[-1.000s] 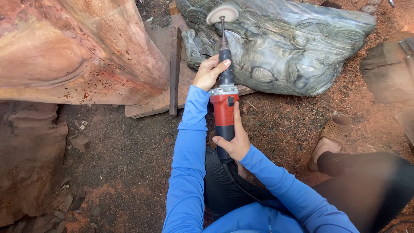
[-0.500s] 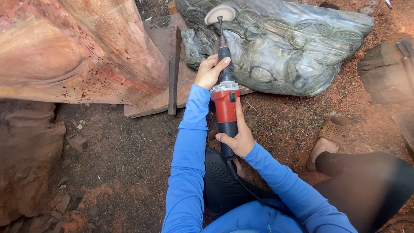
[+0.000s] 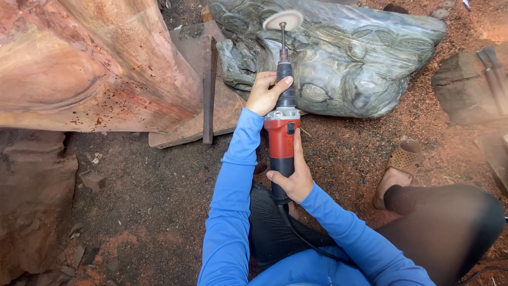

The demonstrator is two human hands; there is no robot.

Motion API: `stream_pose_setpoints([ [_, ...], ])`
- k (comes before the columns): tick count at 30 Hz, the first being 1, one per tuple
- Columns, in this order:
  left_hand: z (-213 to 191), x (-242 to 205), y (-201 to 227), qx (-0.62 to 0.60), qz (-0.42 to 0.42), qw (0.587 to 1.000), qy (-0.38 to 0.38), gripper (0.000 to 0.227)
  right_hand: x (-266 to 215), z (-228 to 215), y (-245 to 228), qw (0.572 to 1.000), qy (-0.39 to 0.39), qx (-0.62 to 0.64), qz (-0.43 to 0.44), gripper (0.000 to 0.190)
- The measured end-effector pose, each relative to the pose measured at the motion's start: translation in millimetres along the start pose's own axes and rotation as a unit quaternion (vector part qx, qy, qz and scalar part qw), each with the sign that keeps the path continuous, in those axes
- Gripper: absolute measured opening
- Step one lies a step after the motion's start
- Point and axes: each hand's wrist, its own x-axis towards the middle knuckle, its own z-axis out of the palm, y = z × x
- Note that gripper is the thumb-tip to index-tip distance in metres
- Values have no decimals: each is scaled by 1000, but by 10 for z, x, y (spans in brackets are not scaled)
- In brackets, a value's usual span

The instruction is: Buffing and polishing a large wooden sculpture using a handheld rotary tool with a buffing wheel.

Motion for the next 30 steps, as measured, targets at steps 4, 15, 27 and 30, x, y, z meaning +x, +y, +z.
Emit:
stream_pose_setpoints([
  [4,72,-48,37,-6,14,1000,-5,44,-51,-23,-21,1000,10,-1,-10,127],
  [15,185,-85,62,23,1,999,-43,53,-209,-88,8,999,39,-7,-36,126],
  [27,595,-546,-106,-167,82,982,24,37,-529,-937,-239,966,-25,-237,98,129],
  [30,712,-376,-38,-153,49,986,32,40,-444,-988,-333,969,-23,-223,106,126],
])
